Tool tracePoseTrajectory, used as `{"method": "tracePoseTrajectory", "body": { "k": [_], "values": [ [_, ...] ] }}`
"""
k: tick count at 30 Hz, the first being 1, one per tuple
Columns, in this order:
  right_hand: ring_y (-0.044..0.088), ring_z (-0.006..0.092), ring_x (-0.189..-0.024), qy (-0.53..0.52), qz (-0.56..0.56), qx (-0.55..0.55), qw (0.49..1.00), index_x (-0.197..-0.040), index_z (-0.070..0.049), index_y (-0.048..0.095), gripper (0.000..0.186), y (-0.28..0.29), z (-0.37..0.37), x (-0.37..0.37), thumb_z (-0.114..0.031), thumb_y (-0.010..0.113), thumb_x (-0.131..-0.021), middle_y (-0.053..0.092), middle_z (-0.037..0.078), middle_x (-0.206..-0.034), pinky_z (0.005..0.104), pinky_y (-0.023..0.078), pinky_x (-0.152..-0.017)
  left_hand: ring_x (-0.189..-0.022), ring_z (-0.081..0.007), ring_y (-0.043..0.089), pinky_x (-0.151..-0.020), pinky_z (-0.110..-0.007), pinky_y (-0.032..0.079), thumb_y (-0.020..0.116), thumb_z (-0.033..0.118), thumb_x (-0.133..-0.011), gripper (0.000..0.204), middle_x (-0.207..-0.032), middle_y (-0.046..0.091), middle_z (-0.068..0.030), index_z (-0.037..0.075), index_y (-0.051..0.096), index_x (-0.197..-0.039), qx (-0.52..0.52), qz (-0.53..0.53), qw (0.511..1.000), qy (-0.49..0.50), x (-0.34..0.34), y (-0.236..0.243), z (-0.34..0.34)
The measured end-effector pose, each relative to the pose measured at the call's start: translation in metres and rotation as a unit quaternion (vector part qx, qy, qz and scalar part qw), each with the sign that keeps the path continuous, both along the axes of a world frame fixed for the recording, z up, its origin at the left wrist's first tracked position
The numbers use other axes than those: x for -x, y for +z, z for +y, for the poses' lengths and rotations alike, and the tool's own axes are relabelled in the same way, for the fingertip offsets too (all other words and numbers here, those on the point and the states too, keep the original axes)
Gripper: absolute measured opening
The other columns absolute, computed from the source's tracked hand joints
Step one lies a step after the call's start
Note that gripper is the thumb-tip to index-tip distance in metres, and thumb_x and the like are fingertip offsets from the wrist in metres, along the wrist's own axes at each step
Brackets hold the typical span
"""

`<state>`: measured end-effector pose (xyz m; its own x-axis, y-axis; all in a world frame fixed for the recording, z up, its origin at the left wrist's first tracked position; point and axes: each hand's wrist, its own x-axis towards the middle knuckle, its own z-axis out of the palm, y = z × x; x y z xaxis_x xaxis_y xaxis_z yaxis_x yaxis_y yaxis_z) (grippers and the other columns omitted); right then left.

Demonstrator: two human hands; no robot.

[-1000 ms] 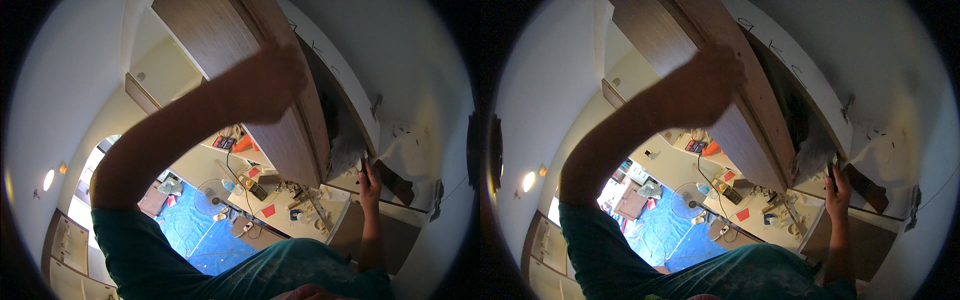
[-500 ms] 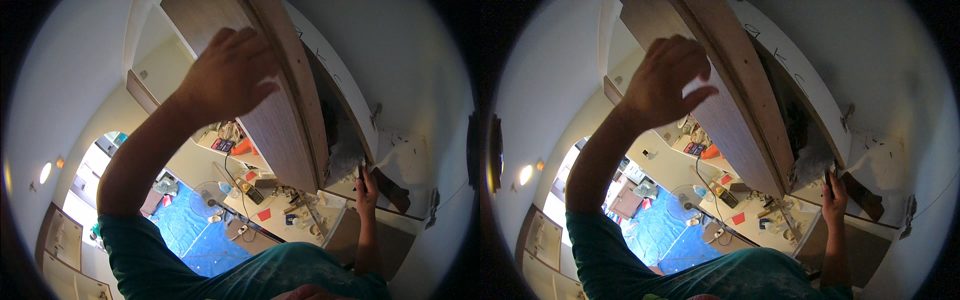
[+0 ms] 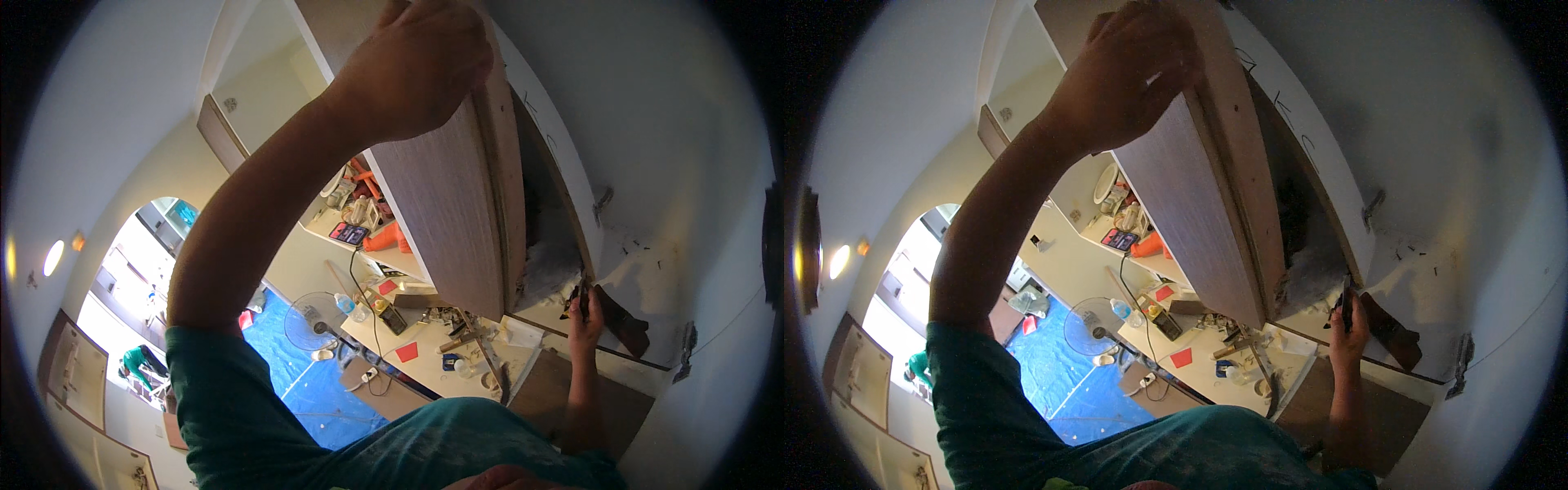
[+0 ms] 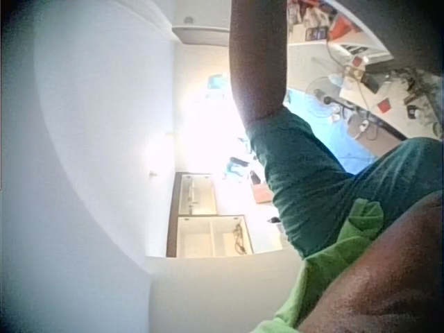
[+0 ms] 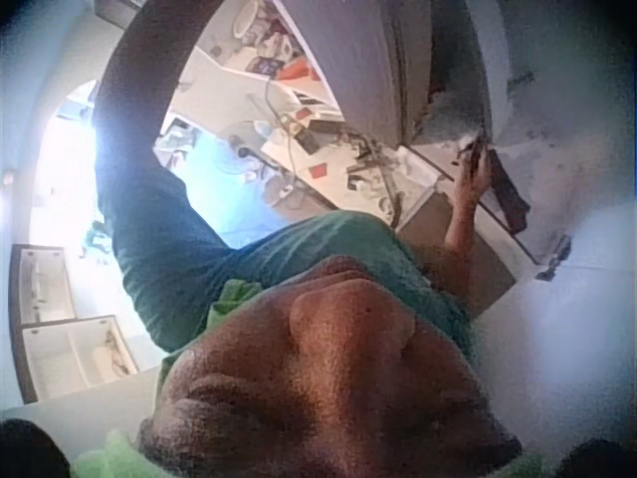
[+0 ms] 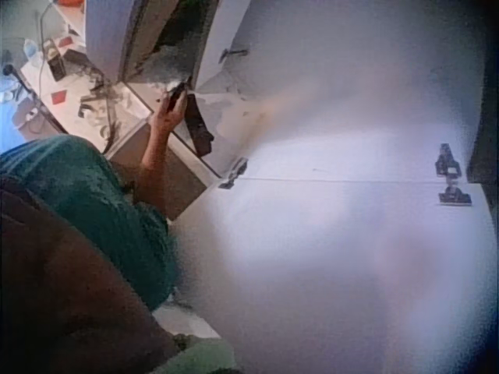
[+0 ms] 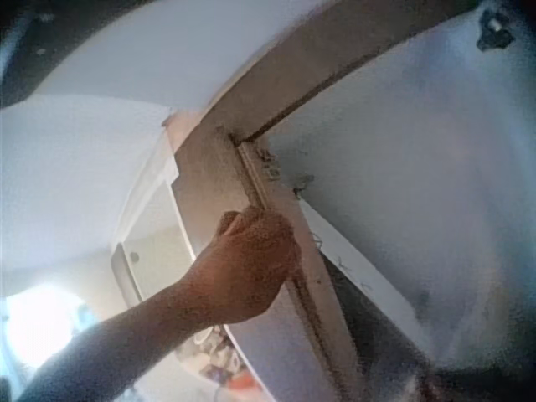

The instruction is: The person uses a utility knife to trim the edge of a wooden cabinet door. They repeatedly scrape and shave the edge to remove excess material, holding the door steady with the other hand.

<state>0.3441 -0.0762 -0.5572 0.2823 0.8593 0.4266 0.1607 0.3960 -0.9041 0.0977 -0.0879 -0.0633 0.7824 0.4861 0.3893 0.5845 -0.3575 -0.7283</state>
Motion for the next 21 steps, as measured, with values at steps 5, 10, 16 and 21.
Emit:
{"method": "tracePoseTrajectory", "body": {
  "k": [5, 10, 16, 21],
  "values": [
    [0.044, 0.0037, -0.067, 0.085, 0.148, -0.038, 0.985, -0.138, 0.001, 0.051, 0.047, 0.069, -0.021, 0.009, -0.025, 0.06, -0.1, 0.058, 0.003, -0.108, 0.0204, 0.036, -0.054, -0.082, -0.0201, 0.064, -0.079, -0.035, 0.049, 0.058, 0.02, -0.101, 0.021, -0.086, 0.065, -0.0092, 0.003, 0.066, -0.092, 0.068, -0.324, 0.92, -0.212, 0.048, -0.052, -0.001],
    [0.058, 0.021, -0.096, 0.051, -0.064, -0.193, 0.978, -0.137, 0.002, 0.051, 0.047, 0.167, -0.031, 0.044, -0.023, 0.062, -0.098, 0.059, 0.013, -0.115, 0.0332, 0.048, -0.081, -0.08, -0.0177, 0.06, -0.073, -0.03, 0.047, 0.056, 0.03, -0.102, 0.034, -0.086, 0.063, -0.0094, -0.001, 0.062, -0.087, 0.312, -0.49, 0.787, -0.206, 0.037, -0.152, -0.021],
    [0.061, 0.0298, -0.097, 0.056, -0.179, -0.349, 0.918, -0.134, 0.004, 0.054, 0.046, 0.27, -0.035, 0.101, -0.008, 0.067, -0.091, 0.058, 0.02, -0.111, 0.0408, 0.05, -0.085, -0.064, -0.0351, 0.065, -0.06, -0.04, 0.049, 0.055, 0.033, -0.1, 0.041, -0.07, 0.061, -0.0213, -0.004, 0.063, -0.083, 0.302, -0.565, 0.739, -0.209, 0.012, -0.168, -0.015],
    [0.061, 0.0258, -0.087, 0.034, -0.197, -0.375, 0.905, -0.135, 0.004, 0.054, 0.047, 0.286, -0.015, 0.111, -0.004, 0.066, -0.09, 0.056, 0.017, -0.103, 0.036, 0.051, -0.075, -0.06, -0.0212, 0.061, -0.058, -0.037, 0.047, 0.052, 0.037, -0.102, 0.047, -0.065, 0.062, -0.0154, -0.004, 0.062, -0.081, 0.255, -0.58, 0.756, -0.165, 0.002, -0.147, -0.004]
  ]
}}
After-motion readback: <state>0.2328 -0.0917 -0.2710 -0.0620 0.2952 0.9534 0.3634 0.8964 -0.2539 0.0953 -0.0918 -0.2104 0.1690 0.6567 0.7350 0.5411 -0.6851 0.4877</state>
